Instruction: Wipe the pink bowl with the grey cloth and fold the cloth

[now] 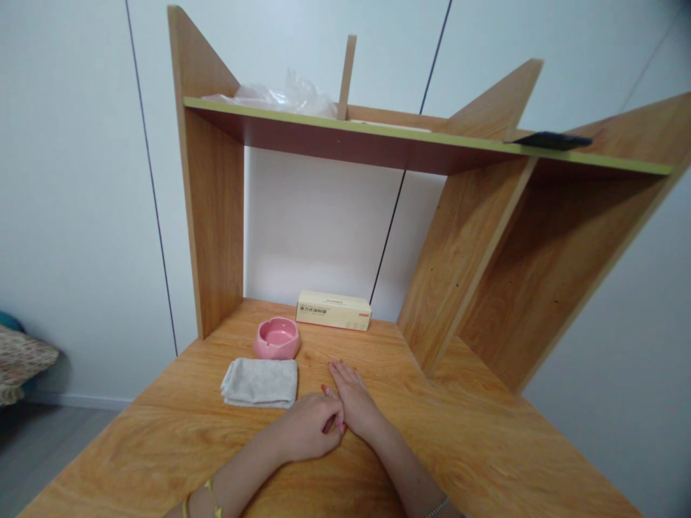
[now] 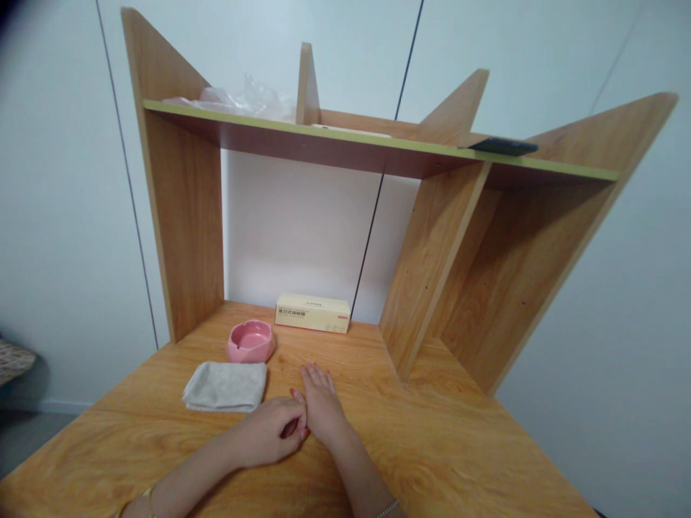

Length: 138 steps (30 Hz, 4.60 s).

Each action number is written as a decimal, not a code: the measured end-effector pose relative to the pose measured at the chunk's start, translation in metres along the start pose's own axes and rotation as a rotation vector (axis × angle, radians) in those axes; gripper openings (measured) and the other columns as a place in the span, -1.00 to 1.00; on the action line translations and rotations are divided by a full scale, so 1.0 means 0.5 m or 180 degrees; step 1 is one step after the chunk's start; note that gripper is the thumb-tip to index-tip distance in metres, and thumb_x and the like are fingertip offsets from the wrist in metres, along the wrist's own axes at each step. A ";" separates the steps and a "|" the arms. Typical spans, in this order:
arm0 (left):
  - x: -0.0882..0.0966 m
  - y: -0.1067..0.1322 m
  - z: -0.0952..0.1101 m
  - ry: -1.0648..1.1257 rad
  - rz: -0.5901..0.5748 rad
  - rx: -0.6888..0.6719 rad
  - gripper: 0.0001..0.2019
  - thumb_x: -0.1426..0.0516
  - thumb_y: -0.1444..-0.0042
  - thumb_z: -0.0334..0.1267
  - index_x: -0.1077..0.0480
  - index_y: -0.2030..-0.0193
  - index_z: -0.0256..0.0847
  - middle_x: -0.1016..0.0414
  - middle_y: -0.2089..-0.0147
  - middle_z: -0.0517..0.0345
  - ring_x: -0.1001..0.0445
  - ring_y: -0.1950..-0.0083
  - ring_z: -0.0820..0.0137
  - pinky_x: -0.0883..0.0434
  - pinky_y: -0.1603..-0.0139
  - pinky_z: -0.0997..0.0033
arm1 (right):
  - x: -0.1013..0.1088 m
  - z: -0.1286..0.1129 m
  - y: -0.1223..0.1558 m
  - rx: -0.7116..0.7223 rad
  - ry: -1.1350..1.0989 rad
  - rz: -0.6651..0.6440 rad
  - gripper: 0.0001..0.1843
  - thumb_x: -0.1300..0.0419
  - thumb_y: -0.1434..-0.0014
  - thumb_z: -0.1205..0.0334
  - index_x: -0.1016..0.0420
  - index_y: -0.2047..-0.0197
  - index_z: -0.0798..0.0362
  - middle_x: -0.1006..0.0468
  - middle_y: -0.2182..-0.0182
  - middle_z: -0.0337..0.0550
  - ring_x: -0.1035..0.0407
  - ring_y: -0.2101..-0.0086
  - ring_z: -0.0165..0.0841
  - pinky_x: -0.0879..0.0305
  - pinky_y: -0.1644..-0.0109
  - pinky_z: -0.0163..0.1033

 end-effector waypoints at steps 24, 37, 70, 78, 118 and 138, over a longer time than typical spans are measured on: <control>-0.001 0.000 0.001 0.0037 0.0032 0.0025 -0.90 0.01 -0.03 -0.39 -0.30 0.44 -0.20 -0.39 0.46 0.19 -0.32 0.41 0.45 -0.24 0.37 0.53 | -0.004 0.004 -0.002 -0.0012 -0.0006 0.0035 -0.38 0.20 -0.22 0.00 -0.02 -0.24 0.21 -0.01 -0.23 -0.01 0.22 -0.22 -0.25 0.32 -0.25 -0.08; -0.001 0.002 0.000 0.0029 0.0089 -0.0015 -0.91 0.00 -0.04 -0.38 -0.27 0.45 -0.20 -0.38 0.46 0.20 -0.34 0.40 0.45 -0.24 0.36 0.55 | 0.000 0.000 -0.001 -0.0011 0.0011 -0.0025 -0.37 0.21 -0.22 0.01 -0.01 -0.23 0.26 0.01 -0.23 0.02 0.23 -0.22 -0.23 0.32 -0.25 -0.10; -0.003 0.003 -0.002 0.0013 0.0139 -0.0097 -0.91 -0.01 -0.01 -0.38 -0.25 0.48 -0.20 -0.37 0.48 0.21 -0.33 0.42 0.46 -0.23 0.37 0.57 | -0.003 0.003 -0.001 0.0026 -0.0033 0.0027 -0.36 0.22 -0.23 0.01 -0.02 -0.23 0.27 0.01 -0.23 0.03 0.24 -0.23 -0.22 0.31 -0.25 -0.06; -0.005 0.003 -0.002 -0.0048 0.0154 -0.0155 -0.93 -0.01 0.02 -0.40 -0.25 0.47 -0.19 -0.38 0.47 0.21 -0.33 0.42 0.46 -0.23 0.37 0.56 | -0.001 0.001 0.001 0.0027 -0.0044 0.0018 -0.37 0.22 -0.23 0.01 -0.03 -0.22 0.28 0.01 -0.23 0.04 0.23 -0.22 -0.22 0.30 -0.25 -0.07; -0.001 0.004 -0.001 -0.0071 0.0019 -0.0139 -0.94 -0.02 -0.01 -0.39 -0.26 0.45 -0.20 -0.38 0.45 0.19 -0.32 0.40 0.45 -0.24 0.36 0.53 | -0.003 0.004 -0.001 0.0023 -0.0017 -0.0012 -0.35 0.22 -0.23 -0.01 -0.01 -0.23 0.28 0.02 -0.23 0.04 0.25 -0.23 -0.22 0.31 -0.25 -0.07; 0.002 0.004 0.000 -0.0062 -0.0042 -0.0125 -0.94 -0.02 0.02 -0.40 -0.27 0.45 -0.20 -0.38 0.44 0.18 -0.34 0.37 0.43 -0.24 0.35 0.53 | -0.001 0.000 0.000 -0.0001 0.0013 -0.0016 -0.37 0.21 -0.23 0.01 -0.03 -0.23 0.29 0.01 -0.23 0.05 0.22 -0.22 -0.21 0.30 -0.25 -0.08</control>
Point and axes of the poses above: each hand's wrist, its own y-axis away from the middle knuckle, its own x-axis out of the back of the hand, z = x × y, the point moved 1 cm from there along -y, towards the middle knuckle
